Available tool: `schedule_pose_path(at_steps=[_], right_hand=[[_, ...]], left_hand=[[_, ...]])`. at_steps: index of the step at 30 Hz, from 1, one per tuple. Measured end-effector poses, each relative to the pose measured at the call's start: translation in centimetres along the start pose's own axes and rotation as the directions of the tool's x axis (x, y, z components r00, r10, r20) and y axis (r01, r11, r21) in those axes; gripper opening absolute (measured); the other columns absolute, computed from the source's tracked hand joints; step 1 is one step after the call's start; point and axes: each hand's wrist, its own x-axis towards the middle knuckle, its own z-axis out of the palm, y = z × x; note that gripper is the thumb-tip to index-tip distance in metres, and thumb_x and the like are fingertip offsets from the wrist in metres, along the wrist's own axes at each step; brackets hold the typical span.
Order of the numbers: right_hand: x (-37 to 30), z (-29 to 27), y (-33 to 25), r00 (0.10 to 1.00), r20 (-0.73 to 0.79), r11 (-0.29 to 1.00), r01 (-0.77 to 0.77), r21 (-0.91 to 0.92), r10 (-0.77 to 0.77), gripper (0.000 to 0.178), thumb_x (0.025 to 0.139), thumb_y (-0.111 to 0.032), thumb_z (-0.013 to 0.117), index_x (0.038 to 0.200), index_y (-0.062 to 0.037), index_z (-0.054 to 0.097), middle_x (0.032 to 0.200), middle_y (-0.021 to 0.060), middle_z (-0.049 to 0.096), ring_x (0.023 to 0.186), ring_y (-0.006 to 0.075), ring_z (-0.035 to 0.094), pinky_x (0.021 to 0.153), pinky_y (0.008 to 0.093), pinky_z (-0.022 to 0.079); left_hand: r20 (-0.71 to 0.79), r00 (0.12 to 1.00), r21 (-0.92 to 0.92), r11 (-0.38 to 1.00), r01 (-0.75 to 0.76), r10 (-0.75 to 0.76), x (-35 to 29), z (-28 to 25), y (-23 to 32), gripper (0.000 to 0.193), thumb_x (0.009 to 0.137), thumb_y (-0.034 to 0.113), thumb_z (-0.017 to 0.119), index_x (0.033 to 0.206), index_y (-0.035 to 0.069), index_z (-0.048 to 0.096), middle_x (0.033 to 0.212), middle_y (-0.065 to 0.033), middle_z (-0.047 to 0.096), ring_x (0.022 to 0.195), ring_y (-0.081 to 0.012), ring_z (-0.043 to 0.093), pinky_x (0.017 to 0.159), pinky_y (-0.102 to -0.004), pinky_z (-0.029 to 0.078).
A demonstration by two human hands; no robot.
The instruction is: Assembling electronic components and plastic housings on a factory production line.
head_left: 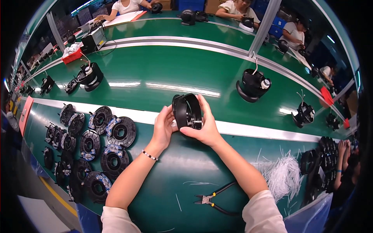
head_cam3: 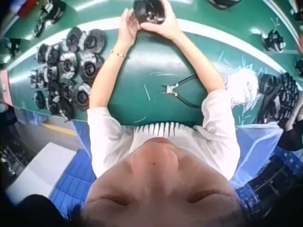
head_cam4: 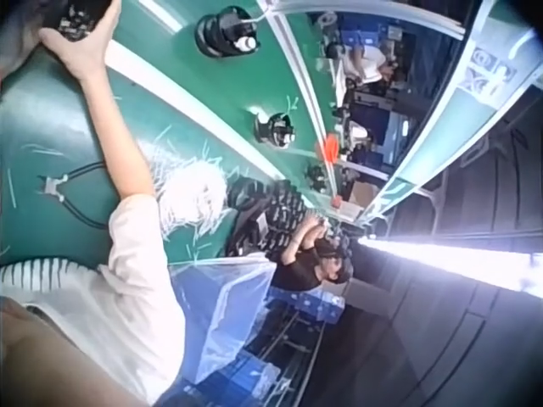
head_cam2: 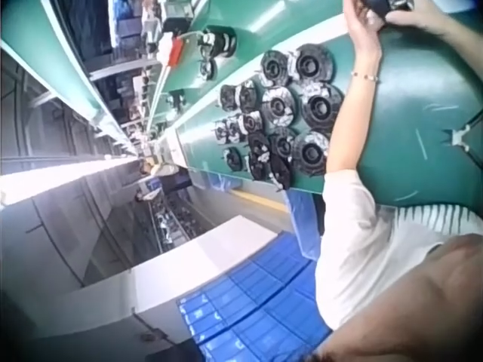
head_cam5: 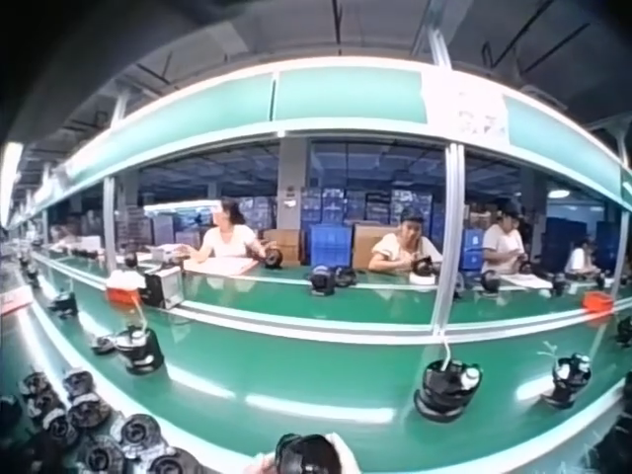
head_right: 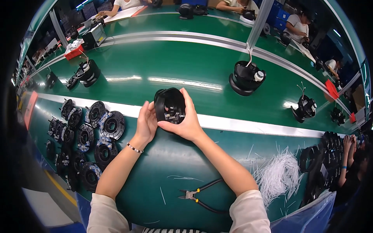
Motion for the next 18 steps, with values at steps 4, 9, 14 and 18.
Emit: schedule_pose_path(at_steps=[4, 9, 14, 18], right_hand=[[-0.1, -0.7, 0.5, 0.992, 0.084, 0.994, 0.099, -0.053, -0.094, 0.108, 0.054, -0.030, 0.081, 0.133, 0.0034, 0.015, 0.127, 0.0186, 0.034, 0.119, 0.0254, 0.036, 0.098, 0.0361, 0.030], [0.3, 0.2, -1.6, 0.988, -0.120, 0.933, -0.044, 0.356, 0.093, 0.096, 0.065, -0.020, 0.075, 0.133, 0.0030, 0.012, 0.132, 0.0165, 0.029, 0.121, 0.0236, 0.032, 0.100, 0.0340, 0.025], [-0.2, 0.5, -0.3, 0.912, -0.086, 0.821, -0.317, 0.475, 0.402, 0.092, 0.072, -0.027, 0.070, 0.132, 0.0078, 0.009, 0.135, 0.0195, 0.024, 0.126, 0.0244, 0.025, 0.103, 0.0337, 0.020], [0.3, 0.6, -0.7, 0.981, -0.117, 0.961, -0.125, 0.247, 0.157, 0.102, 0.064, -0.029, 0.075, 0.131, 0.0097, 0.010, 0.129, 0.0213, 0.031, 0.123, 0.0237, 0.029, 0.101, 0.0335, 0.023]], left_hand=[[-0.075, 0.994, 0.021, 0.997, -0.078, 0.079, -0.3, 0.7, 0.0, 0.033, 0.084, 0.026, 0.052, 0.106, 0.002, 0.052, 0.098, -0.0067, 0.057, 0.087, -0.0159, 0.055, 0.079, -0.0309, 0.045], [-0.118, 0.980, -0.224, 0.957, -0.186, 0.163, 0.0, -1.7, -0.6, 0.024, 0.068, -0.001, 0.048, 0.091, -0.003, 0.054, 0.089, -0.0096, 0.060, 0.087, -0.0194, 0.055, 0.081, -0.0304, 0.043], [-0.135, 0.977, -0.101, 0.979, -0.179, 0.165, -0.5, 0.2, -1.2, 0.040, 0.069, -0.008, 0.045, 0.108, 0.000, 0.047, 0.108, -0.0102, 0.053, 0.101, -0.0235, 0.050, 0.090, -0.0356, 0.039], [0.256, 0.961, -0.005, 0.994, 0.108, -0.103, -1.2, -0.2, -0.4, 0.054, 0.073, 0.008, 0.052, 0.125, 0.008, 0.039, 0.123, -0.0101, 0.044, 0.115, -0.0246, 0.041, 0.096, -0.0425, 0.033]])
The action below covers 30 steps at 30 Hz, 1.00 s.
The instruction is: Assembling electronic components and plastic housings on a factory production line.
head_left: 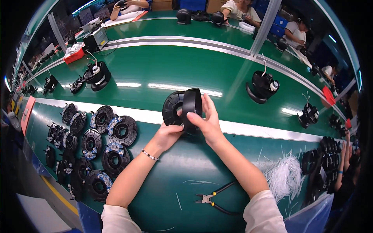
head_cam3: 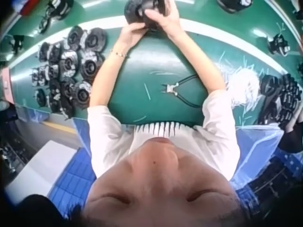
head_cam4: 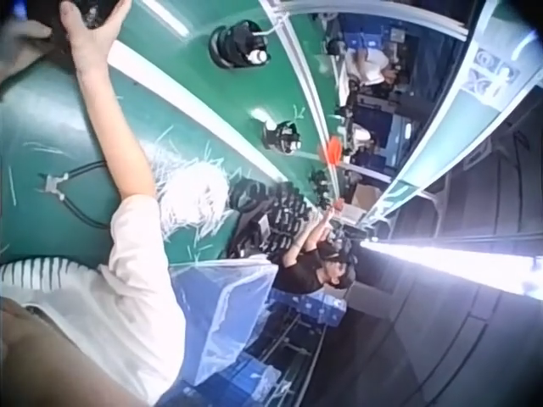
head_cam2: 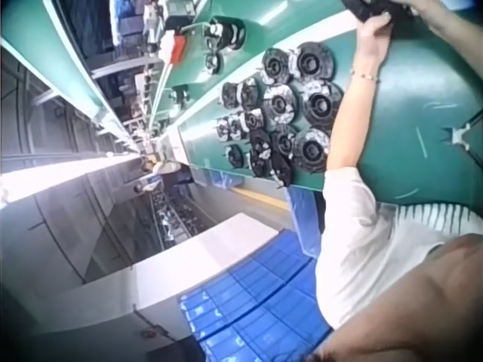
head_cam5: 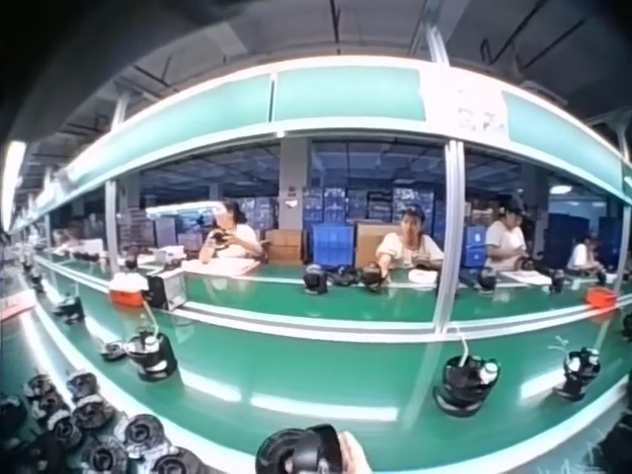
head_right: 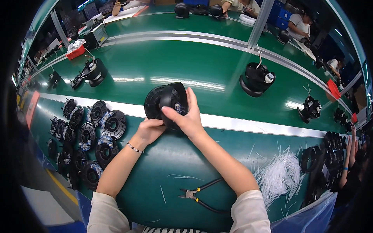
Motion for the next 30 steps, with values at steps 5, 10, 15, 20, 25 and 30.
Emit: schedule_pose_path(at_steps=[5, 10, 15, 20, 25, 30], right_hand=[[-0.2, -1.2, -1.0, 0.977, 0.120, 0.877, 0.210, -0.431, -0.175, 0.110, 0.054, -0.028, 0.081, 0.134, 0.0047, 0.012, 0.130, 0.0207, 0.031, 0.120, 0.0277, 0.033, 0.101, 0.0350, 0.025], [-0.3, -0.7, -2.6, 0.900, 0.350, 0.627, 0.433, -0.648, -0.260, 0.116, 0.048, -0.034, 0.082, 0.135, 0.0000, 0.014, 0.127, 0.0210, 0.033, 0.116, 0.0312, 0.037, 0.099, 0.0387, 0.029], [0.2, -0.9, -2.4, 0.992, 0.083, 0.955, 0.115, -0.273, -0.095, 0.104, 0.055, -0.035, 0.080, 0.128, 0.0096, 0.022, 0.115, 0.0197, 0.049, 0.106, 0.0253, 0.049, 0.092, 0.0342, 0.037], [-0.1, -0.2, -1.9, 0.995, 0.087, 0.924, -0.005, -0.383, 0.042, 0.108, 0.055, -0.036, 0.080, 0.126, 0.0164, 0.018, 0.113, 0.0205, 0.051, 0.104, 0.0254, 0.052, 0.091, 0.0334, 0.038], [-0.9, -0.1, -2.1, 0.986, 0.165, 0.724, 0.125, -0.678, -0.015, 0.113, 0.050, -0.040, 0.081, 0.131, 0.0079, 0.019, 0.121, 0.0251, 0.038, 0.116, 0.0326, 0.038, 0.098, 0.0381, 0.031], [-1.2, 0.6, -3.1, 0.965, 0.238, 0.667, 0.251, -0.702, -0.113, 0.111, 0.050, -0.040, 0.081, 0.132, 0.0038, 0.019, 0.124, 0.0250, 0.033, 0.120, 0.0333, 0.031, 0.099, 0.0396, 0.029]], left_hand=[[0.376, 0.914, -0.384, 0.872, 0.304, -0.153, 0.5, 0.0, 1.7, 0.083, 0.074, 0.068, 0.040, 0.134, 0.012, 0.026, 0.135, -0.0129, 0.031, 0.125, -0.0328, 0.028, 0.097, -0.0611, 0.021], [-0.113, 0.983, -0.166, 0.978, 0.123, -0.143, 0.7, 1.2, 1.9, 0.067, 0.085, 0.058, 0.028, 0.124, 0.005, 0.040, 0.117, -0.0124, 0.049, 0.109, -0.0253, 0.047, 0.095, -0.0403, 0.035], [-0.245, 0.969, -0.227, 0.973, -0.043, -0.014, 0.5, 0.9, 0.9, 0.047, 0.087, 0.039, 0.029, 0.115, 0.005, 0.047, 0.110, -0.0096, 0.055, 0.104, -0.0229, 0.050, 0.092, -0.0381, 0.038], [-0.147, 0.989, -0.271, 0.961, -0.047, 0.007, -0.1, 1.0, 0.6, 0.048, 0.080, 0.034, 0.033, 0.115, 0.002, 0.045, 0.115, -0.0143, 0.050, 0.107, -0.0267, 0.048, 0.095, -0.0415, 0.034], [-0.019, 0.978, -0.396, 0.900, 0.183, -0.207, -0.1, 2.3, 1.4, 0.068, 0.081, 0.059, 0.032, 0.124, 0.006, 0.040, 0.123, -0.0121, 0.044, 0.114, -0.0277, 0.042, 0.096, -0.0440, 0.033], [-0.184, 0.977, -0.313, 0.949, 0.043, -0.105, 0.5, 2.2, 1.1, 0.059, 0.084, 0.050, 0.031, 0.117, 0.003, 0.046, 0.115, -0.0135, 0.051, 0.105, -0.0252, 0.050, 0.090, -0.0379, 0.041]])
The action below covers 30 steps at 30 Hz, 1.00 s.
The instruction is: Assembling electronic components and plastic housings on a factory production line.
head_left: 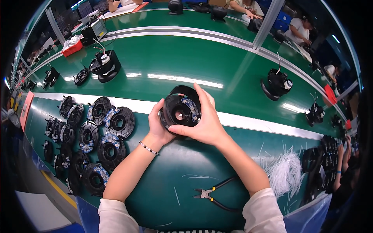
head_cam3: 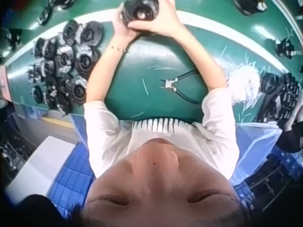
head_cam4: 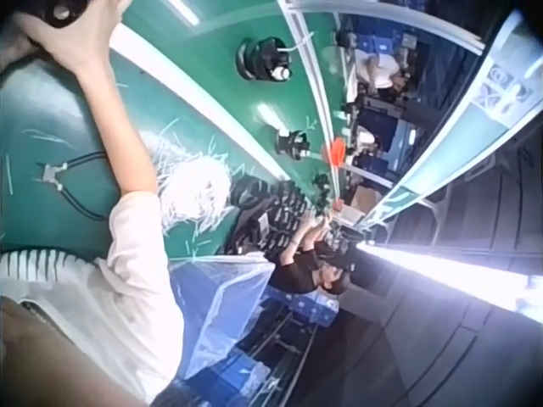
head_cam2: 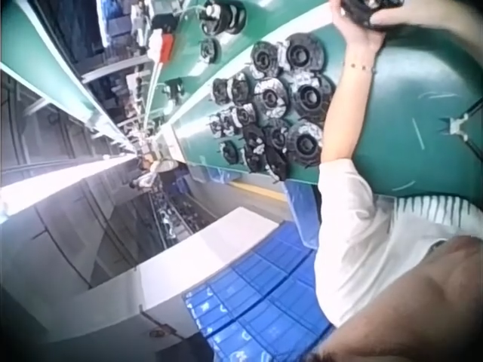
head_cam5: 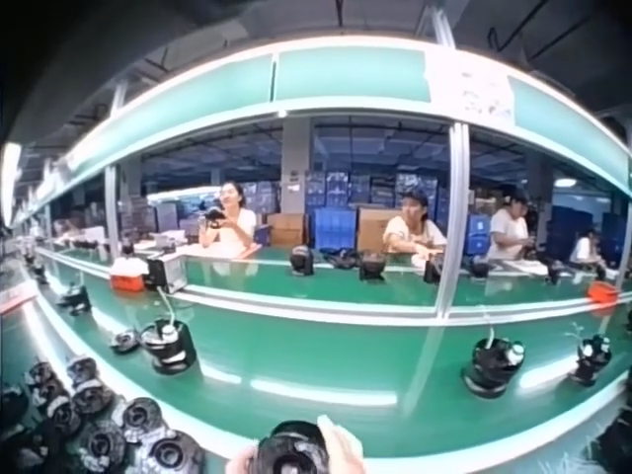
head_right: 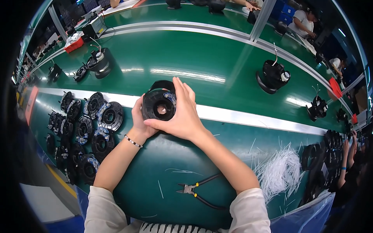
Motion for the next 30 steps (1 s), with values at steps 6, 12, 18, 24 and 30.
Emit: schedule_pose_path(at_steps=[6, 12, 18, 24, 30], right_hand=[[0.2, -2.5, -0.4, 0.930, 0.348, 0.964, 0.194, -0.184, -0.121, 0.118, 0.043, -0.047, 0.082, 0.133, -0.0015, 0.021, 0.137, 0.0286, 0.011, 0.127, 0.0420, 0.016, 0.102, 0.0455, 0.020], [0.9, -3.9, -0.1, 0.884, 0.429, 0.941, 0.284, -0.183, -0.183, 0.114, 0.042, -0.036, 0.083, 0.135, -0.0089, 0.022, 0.139, 0.0211, 0.016, 0.126, 0.0386, 0.021, 0.099, 0.0443, 0.027], [1.3, -2.7, -0.1, 0.909, 0.299, 0.926, 0.347, -0.152, -0.291, 0.116, 0.042, -0.043, 0.082, 0.131, 0.0012, 0.023, 0.137, 0.0222, 0.018, 0.126, 0.0406, 0.017, 0.099, 0.0478, 0.024], [1.2, -2.6, 0.7, 0.901, 0.392, 0.935, 0.286, -0.210, -0.188, 0.115, 0.043, -0.034, 0.083, 0.133, 0.0003, 0.021, 0.138, 0.0200, 0.021, 0.128, 0.0340, 0.020, 0.103, 0.0431, 0.021], [2.0, -2.8, 1.3, 0.966, 0.218, 0.735, -0.248, 0.631, 0.139, 0.097, 0.055, -0.024, 0.081, 0.128, 0.0093, 0.026, 0.118, 0.0174, 0.046, 0.110, 0.0219, 0.046, 0.089, 0.0310, 0.040]], left_hand=[[0.061, 0.997, -0.147, 0.988, 0.057, -0.048, -0.6, -0.5, 0.1, 0.049, 0.079, 0.040, 0.037, 0.110, 0.005, 0.052, 0.106, -0.0133, 0.056, 0.098, -0.0271, 0.055, 0.089, -0.0416, 0.042], [0.158, 0.978, -0.093, 0.983, 0.156, -0.140, -0.3, -0.5, -0.9, 0.053, 0.079, 0.040, 0.035, 0.120, 0.007, 0.045, 0.113, -0.0146, 0.052, 0.103, -0.0297, 0.052, 0.085, -0.0472, 0.045], [0.362, 0.931, -0.308, 0.935, 0.175, -0.056, -0.1, -0.9, 0.1, 0.060, 0.076, 0.045, 0.034, 0.122, 0.007, 0.042, 0.117, -0.0148, 0.049, 0.107, -0.0311, 0.049, 0.089, -0.0523, 0.040], [0.135, 0.990, -0.194, 0.979, 0.065, -0.039, 0.1, -1.1, -0.3, 0.057, 0.078, 0.045, 0.033, 0.119, 0.007, 0.045, 0.116, -0.0134, 0.051, 0.107, -0.0297, 0.049, 0.092, -0.0462, 0.039], [0.099, 0.991, -0.081, 0.993, -0.083, 0.091, 0.2, -1.7, 0.0, 0.060, 0.072, 0.033, 0.038, 0.125, 0.005, 0.038, 0.115, -0.0146, 0.051, 0.105, -0.0270, 0.050, 0.092, -0.0390, 0.040]])
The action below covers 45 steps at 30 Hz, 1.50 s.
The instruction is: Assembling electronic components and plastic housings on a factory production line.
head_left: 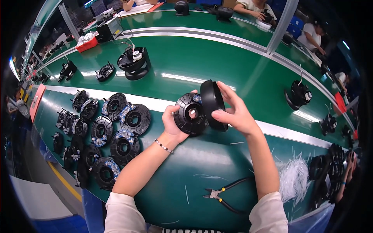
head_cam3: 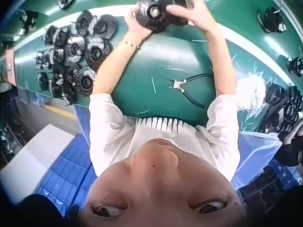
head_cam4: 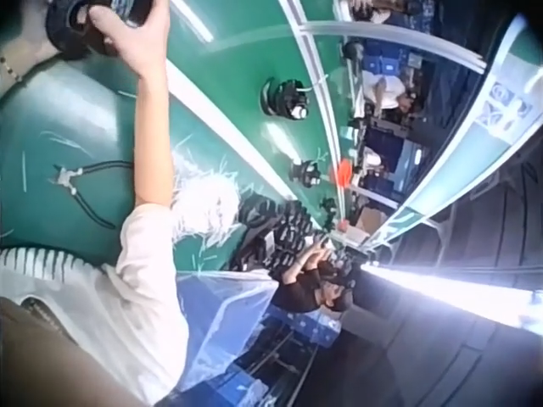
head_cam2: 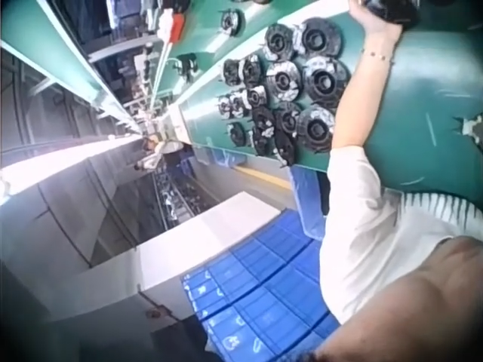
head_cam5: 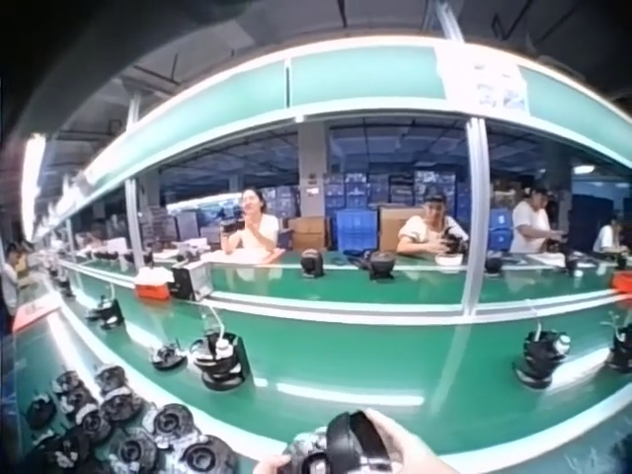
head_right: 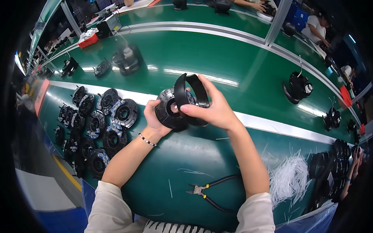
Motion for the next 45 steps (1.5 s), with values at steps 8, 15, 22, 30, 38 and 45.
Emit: schedule_pose_path(at_steps=[8, 15, 22, 30, 38, 45], right_hand=[[-1.1, 3.3, 1.9, 0.972, -0.009, 0.684, 0.158, -0.712, -0.234, 0.113, 0.048, -0.039, 0.081, 0.132, 0.0048, 0.019, 0.133, 0.0304, 0.022, 0.123, 0.0377, 0.028, 0.100, 0.0414, 0.027], [-1.2, 3.1, 1.4, 0.952, 0.021, 0.617, 0.214, -0.758, -0.305, 0.111, 0.046, -0.035, 0.082, 0.132, 0.0020, 0.022, 0.129, 0.0268, 0.029, 0.119, 0.0366, 0.032, 0.099, 0.0410, 0.029], [-0.5, 1.6, 1.3, 0.991, -0.125, 0.975, 0.022, -0.219, -0.051, 0.094, 0.056, -0.027, 0.080, 0.128, 0.0050, 0.027, 0.124, 0.0196, 0.037, 0.118, 0.0268, 0.036, 0.099, 0.0340, 0.028], [-1.2, 3.5, 2.0, 0.969, -0.064, 0.687, 0.122, -0.716, -0.239, 0.105, 0.048, -0.040, 0.081, 0.127, 0.0021, 0.025, 0.124, 0.0199, 0.033, 0.116, 0.0339, 0.032, 0.097, 0.0423, 0.030], [-0.9, 2.6, 2.4, 0.963, 0.046, 0.687, 0.221, -0.693, -0.264, 0.108, 0.045, -0.043, 0.082, 0.128, -0.0003, 0.028, 0.126, 0.0195, 0.031, 0.116, 0.0345, 0.032, 0.097, 0.0430, 0.030], [-0.7, 2.5, 2.6, 0.937, 0.149, 0.583, 0.316, -0.748, -0.317, 0.107, 0.045, -0.036, 0.081, 0.129, -0.0009, 0.026, 0.128, 0.0210, 0.028, 0.117, 0.0377, 0.031, 0.096, 0.0436, 0.029]], left_hand=[[-0.036, 0.999, 0.170, 0.985, 0.014, -0.008, 0.1, 1.4, -0.6, 0.062, 0.087, 0.054, 0.024, 0.125, 0.007, 0.039, 0.120, -0.0125, 0.047, 0.108, -0.0235, 0.049, 0.092, -0.0370, 0.041], [-0.045, 0.996, 0.047, 0.995, 0.084, -0.082, 0.3, 0.8, 0.3, 0.054, 0.085, 0.046, 0.030, 0.116, 0.005, 0.047, 0.111, -0.0130, 0.053, 0.102, -0.0249, 0.052, 0.089, -0.0380, 0.043], [-0.008, 0.996, 0.012, 0.996, 0.087, -0.087, 0.3, -0.3, 0.1, 0.053, 0.077, 0.040, 0.036, 0.112, 0.003, 0.048, 0.106, -0.0140, 0.054, 0.096, -0.0261, 0.053, 0.086, -0.0379, 0.042], [-0.162, 0.985, 0.185, 0.982, -0.026, 0.056, 0.2, 0.9, -0.6, 0.048, 0.081, 0.038, 0.031, 0.109, 0.004, 0.050, 0.105, -0.0119, 0.055, 0.096, -0.0230, 0.055, 0.083, -0.0363, 0.045], [-0.175, 0.983, 0.088, 0.995, -0.037, 0.052, 0.1, 1.2, -0.9, 0.044, 0.084, 0.036, 0.031, 0.105, 0.004, 0.053, 0.103, -0.0106, 0.057, 0.094, -0.0216, 0.056, 0.084, -0.0353, 0.045], [-0.150, 0.988, 0.083, 0.995, 0.053, -0.040, 0.5, 1.2, -0.8, 0.075, 0.080, 0.068, 0.025, 0.118, 0.006, 0.045, 0.111, -0.0116, 0.052, 0.101, -0.0228, 0.053, 0.086, -0.0361, 0.046]])
